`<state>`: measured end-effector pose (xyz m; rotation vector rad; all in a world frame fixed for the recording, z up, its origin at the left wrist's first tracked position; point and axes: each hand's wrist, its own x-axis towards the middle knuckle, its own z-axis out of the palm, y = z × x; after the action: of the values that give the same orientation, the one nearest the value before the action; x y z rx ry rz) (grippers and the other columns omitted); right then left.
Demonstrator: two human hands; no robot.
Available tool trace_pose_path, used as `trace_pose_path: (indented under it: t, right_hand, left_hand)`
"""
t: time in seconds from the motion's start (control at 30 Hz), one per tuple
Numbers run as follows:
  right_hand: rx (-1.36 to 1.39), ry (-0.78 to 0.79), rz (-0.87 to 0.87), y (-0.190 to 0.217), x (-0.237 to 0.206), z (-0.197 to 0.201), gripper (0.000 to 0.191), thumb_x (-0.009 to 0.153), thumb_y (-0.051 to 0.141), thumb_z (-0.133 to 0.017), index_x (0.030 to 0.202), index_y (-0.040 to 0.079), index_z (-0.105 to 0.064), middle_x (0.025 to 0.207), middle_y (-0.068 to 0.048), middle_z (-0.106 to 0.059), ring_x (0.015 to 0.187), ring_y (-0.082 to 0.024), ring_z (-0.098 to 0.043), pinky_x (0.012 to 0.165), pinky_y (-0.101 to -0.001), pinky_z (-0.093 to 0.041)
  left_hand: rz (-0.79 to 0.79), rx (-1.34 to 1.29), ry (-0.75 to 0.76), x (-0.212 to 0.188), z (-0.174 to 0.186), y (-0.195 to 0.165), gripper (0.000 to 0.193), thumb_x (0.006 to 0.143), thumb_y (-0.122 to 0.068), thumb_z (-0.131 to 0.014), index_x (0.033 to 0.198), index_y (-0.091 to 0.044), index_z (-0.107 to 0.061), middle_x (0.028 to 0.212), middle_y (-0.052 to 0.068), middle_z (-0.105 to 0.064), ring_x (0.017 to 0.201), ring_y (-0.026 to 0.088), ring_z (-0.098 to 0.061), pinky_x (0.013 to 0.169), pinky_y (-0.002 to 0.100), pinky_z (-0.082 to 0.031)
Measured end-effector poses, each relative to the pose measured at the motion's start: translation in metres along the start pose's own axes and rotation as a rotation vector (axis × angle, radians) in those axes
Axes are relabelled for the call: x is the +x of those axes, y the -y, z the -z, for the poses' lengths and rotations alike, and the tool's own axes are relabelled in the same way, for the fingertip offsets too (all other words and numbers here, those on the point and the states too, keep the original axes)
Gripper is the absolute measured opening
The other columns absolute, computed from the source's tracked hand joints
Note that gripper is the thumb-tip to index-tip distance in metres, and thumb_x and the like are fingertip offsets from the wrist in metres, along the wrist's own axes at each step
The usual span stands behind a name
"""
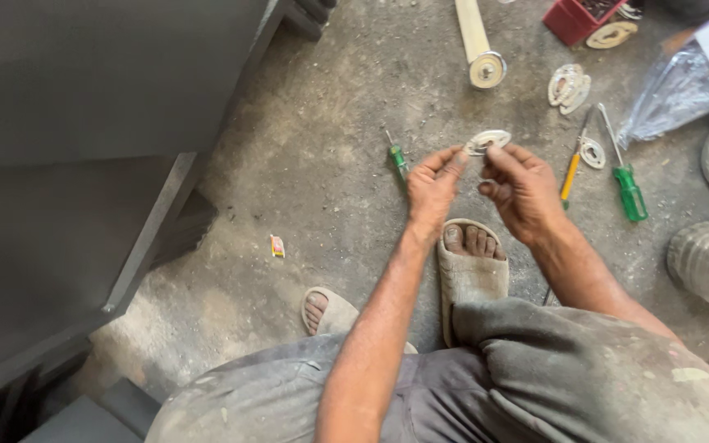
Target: The person sits on the floor fitting lock escutcheons and lock cylinders onto the doors of grey metal cabinets. They pick small metal lock parts from boxes and a tray on the floor, hold each escutcheon against the door's keyhole, and drive screws with a green-handled screwdriver to secure the locks.
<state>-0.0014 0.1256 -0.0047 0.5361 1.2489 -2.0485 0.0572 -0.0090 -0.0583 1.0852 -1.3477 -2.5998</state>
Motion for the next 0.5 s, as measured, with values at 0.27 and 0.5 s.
trace_pose_path:
  t: [0.27, 0.5]
  right_hand:
    - [0.056, -0.097, 0.055, -0.005, -0.011, 0.009, 0.028, 0.101, 0.022, -0.065, 0.12, 0.003, -0.07, 0.093, -0.004, -0.072, 0.079, -0.011, -0.068, 0.065, -0.0255, -0.056]
    - [-0.074, -0.112, 0.048, -0.014, -0.013, 0.018, 0.024, 0.101, 0.017, -0.068, 0.119, 0.001, -0.068, 0.093, -0.005, -0.072, 0.075, -0.011, -0.067, 0.066, -0.0249, -0.056]
  left_hand:
    - [0.13, 0.006, 0.162, 0.026, 0.023, -0.006, 0.025, 0.096, -0.016, -0.074, 0.112, 0.004, -0.071, 0.084, 0.001, -0.068, 0.058, 0.006, -0.051, 0.053, 0.023, -0.044]
    - [0.153, -0.051, 0.198, 0.031, 0.012, -0.013, 0.029, 0.095, -0.021, -0.075, 0.111, 0.003, -0.071, 0.083, -0.001, -0.068, 0.057, 0.004, -0.048, 0.052, 0.023, -0.043]
